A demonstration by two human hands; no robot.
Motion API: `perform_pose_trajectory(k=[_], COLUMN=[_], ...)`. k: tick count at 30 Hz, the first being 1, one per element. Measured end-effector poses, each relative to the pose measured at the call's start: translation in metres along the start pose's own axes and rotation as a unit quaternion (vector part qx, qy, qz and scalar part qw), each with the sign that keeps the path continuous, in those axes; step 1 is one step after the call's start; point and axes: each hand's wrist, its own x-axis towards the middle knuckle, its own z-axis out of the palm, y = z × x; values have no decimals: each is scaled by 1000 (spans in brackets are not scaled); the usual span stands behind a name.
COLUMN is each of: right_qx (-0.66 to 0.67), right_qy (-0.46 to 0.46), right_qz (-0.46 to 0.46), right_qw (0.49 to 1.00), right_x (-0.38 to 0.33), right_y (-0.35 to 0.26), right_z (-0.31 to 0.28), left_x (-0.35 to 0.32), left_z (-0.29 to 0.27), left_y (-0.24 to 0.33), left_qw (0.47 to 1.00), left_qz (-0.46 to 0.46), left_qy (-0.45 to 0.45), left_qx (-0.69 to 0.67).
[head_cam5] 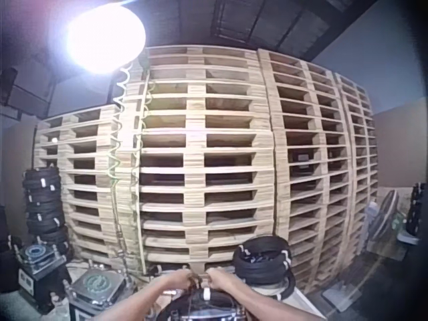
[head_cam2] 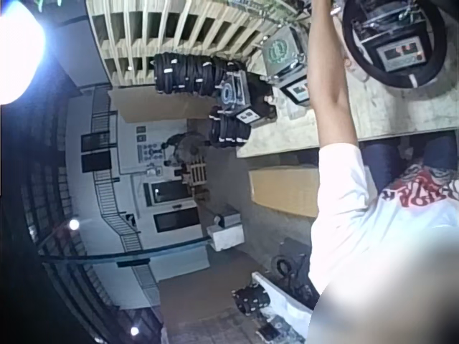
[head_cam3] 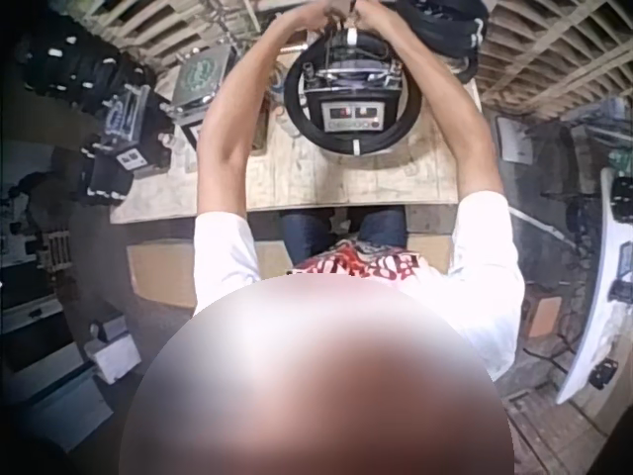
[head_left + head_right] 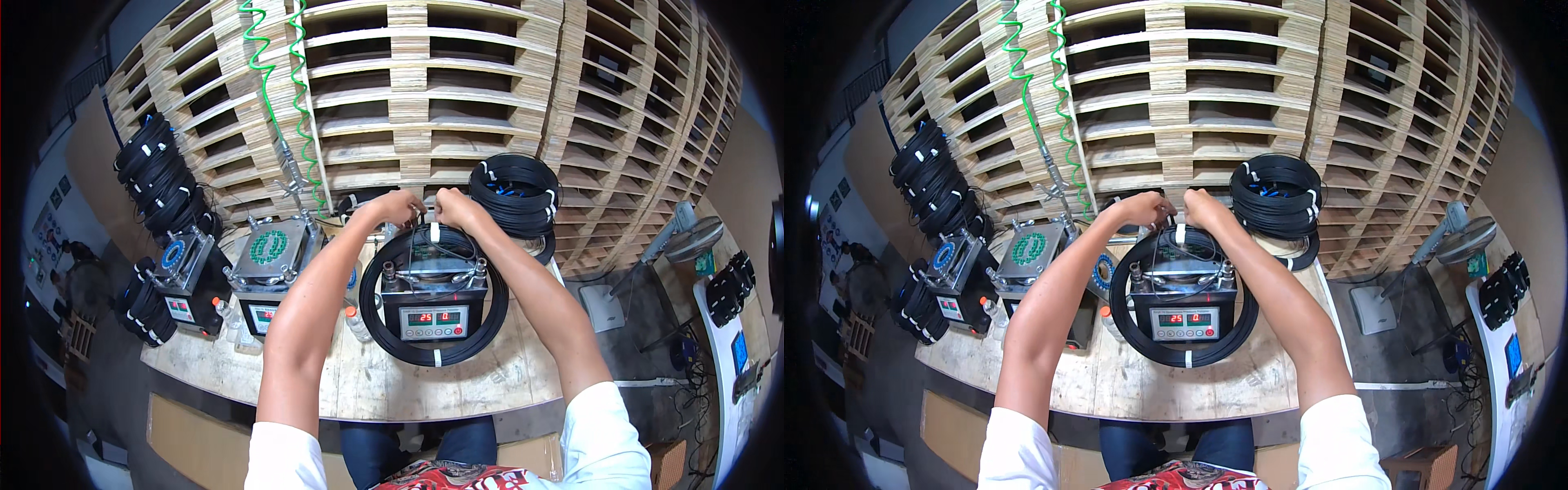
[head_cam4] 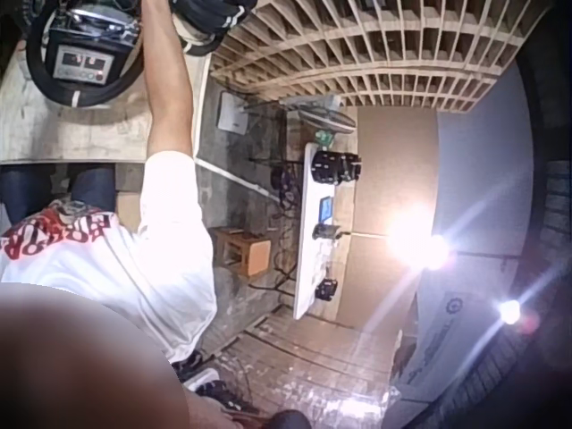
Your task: Manufacturing and processing wire coils using industrial heat-shrinking and crimping machines.
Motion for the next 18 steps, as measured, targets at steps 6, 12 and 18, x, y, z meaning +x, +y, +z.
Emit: perform_pose_trajectory(k=[6,12,18], right_qx=[117,192,115], right_qy=[-149,-162,-14], right_qz=[47,-16,-69], right_qw=[981,968,991], right_x=[8,-4,-10], right_y=[58,51,41], right_z=[-17,-9,-2], left_x=[-6,-9,-5], left_z=[17,31,24], left_y=[22,11,19], left_qw=[986,975,976], left_qz=[121,101,94], left_qy=[102,188,185], left_qx=[43,55,68])
